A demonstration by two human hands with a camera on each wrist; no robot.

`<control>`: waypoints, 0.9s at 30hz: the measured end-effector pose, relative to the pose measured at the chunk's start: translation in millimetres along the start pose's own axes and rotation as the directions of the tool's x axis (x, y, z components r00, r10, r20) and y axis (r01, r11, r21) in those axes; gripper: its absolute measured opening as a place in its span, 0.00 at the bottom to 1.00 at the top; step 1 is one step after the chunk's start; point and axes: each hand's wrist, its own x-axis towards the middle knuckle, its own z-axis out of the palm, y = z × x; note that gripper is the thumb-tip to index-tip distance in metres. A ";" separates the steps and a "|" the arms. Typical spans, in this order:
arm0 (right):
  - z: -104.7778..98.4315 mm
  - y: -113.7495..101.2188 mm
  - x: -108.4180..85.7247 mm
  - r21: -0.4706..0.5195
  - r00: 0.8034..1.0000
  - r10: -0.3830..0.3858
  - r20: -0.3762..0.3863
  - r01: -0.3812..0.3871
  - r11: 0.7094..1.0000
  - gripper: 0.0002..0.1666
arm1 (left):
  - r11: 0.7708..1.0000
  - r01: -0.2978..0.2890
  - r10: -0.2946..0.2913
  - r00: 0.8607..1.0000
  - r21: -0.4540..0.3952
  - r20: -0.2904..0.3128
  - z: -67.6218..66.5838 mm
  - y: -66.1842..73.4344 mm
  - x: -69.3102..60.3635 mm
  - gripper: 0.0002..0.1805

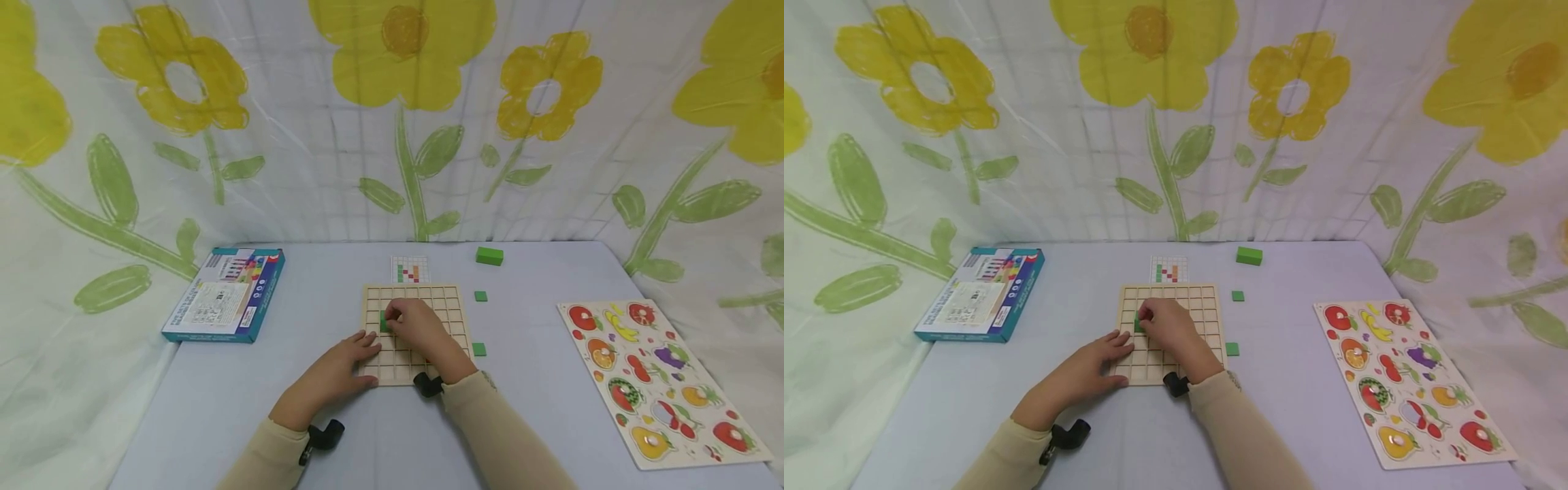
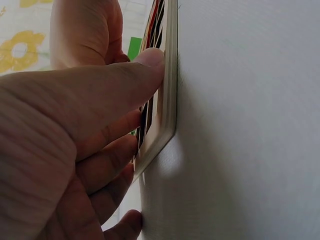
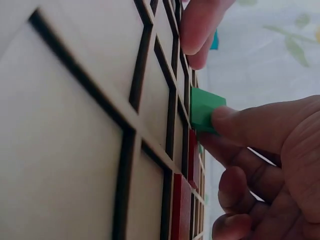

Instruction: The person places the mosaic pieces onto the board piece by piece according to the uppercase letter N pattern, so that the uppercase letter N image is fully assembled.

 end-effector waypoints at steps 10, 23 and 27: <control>1.1 0.7 0.5 -0.110 1.000 -0.020 0.023 0.022 0.994 0.02 | 1.000 0.016 -0.016 1.000 0.016 -0.006 -2.2 7.6 -0.5 0.35; 0.9 -5.5 -2.1 -0.228 0.998 -0.055 0.035 0.061 0.972 0.04 | 0.998 0.040 -0.039 0.999 0.051 -0.013 -2.8 4.3 -4.2 0.36; 0.8 -3.7 -3.2 -0.202 0.998 -0.054 0.037 0.060 0.978 0.04 | 0.997 0.048 -0.047 0.999 0.062 -0.017 -3.8 4.0 -6.4 0.35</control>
